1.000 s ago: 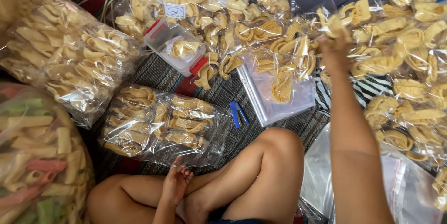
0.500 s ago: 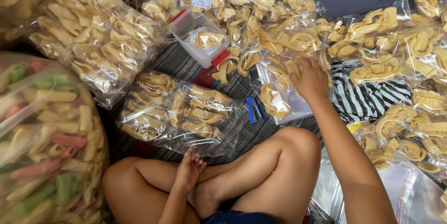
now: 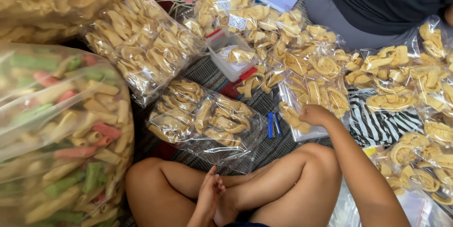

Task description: The person sits on a mat and packs fried snacks into small clear plastic bags. They pick up snacks, place them into bags, and seal the bags by hand, repeating the process for multiple portions.

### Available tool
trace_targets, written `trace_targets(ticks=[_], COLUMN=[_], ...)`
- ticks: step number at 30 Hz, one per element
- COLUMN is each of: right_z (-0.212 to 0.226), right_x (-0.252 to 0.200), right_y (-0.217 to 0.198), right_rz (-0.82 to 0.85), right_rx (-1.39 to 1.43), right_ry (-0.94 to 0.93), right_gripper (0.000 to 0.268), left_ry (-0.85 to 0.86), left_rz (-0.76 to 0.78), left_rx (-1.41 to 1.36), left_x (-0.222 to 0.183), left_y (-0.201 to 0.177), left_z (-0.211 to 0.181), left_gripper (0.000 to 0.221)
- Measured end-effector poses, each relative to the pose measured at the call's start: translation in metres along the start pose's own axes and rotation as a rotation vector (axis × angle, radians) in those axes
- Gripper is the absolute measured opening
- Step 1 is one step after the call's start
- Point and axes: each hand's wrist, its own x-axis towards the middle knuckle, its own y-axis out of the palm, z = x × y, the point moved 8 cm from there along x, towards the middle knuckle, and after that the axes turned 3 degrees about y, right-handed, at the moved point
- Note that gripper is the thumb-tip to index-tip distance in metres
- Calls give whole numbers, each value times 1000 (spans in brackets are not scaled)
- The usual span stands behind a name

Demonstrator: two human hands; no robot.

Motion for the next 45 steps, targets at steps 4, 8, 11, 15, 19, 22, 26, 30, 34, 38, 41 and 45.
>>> trace_targets(ticks=[4, 8, 11, 15, 19, 22, 26, 30, 34, 38, 41, 45], right_z=[44, 105, 205, 257, 251, 219, 199, 220, 225, 230, 222, 228], right_x=[-105, -142, -216, -221, -223, -189, -130, -143, -143, -145, -137, -155], right_y=[-43, -14, 4, 58, 63, 60, 83, 95, 108, 121, 131, 117], right_rz=[-318, -706, -915, -866, -835, -791, -175, -185, -294, -225, -303, -339], right_rx=[413, 595, 551, 283, 555, 861, 1299, 1329, 1138, 1020, 942, 933], right_ry=[-10, -402, -806, -1031, -1215, -1020, -768, -895, -867, -788, -776, -842], right_gripper=[12, 14, 12, 19, 14, 29, 71, 77, 39, 62, 45, 45], left_ry=[57, 118, 227, 347, 491, 482, 452, 670, 666, 546, 536, 566], left_rz=[87, 163, 327, 276, 87, 113, 267, 181, 190, 329, 250, 248], left_rx=[77, 265, 340, 73, -2, 63, 221, 448, 322, -51, -16, -5], left_x=[-39, -77, -87, -82, -57, -69, -73, -62, -74, -69, -71, -78], left_y=[20, 76, 113, 126, 100, 109, 122, 118, 114, 110, 107, 109], left_z=[-30, -80, -98, -118, -119, -123, -116, -106, -132, -140, -142, -142], left_gripper=[58, 56, 63, 56, 18, 26, 29, 44, 79, 73, 39, 26])
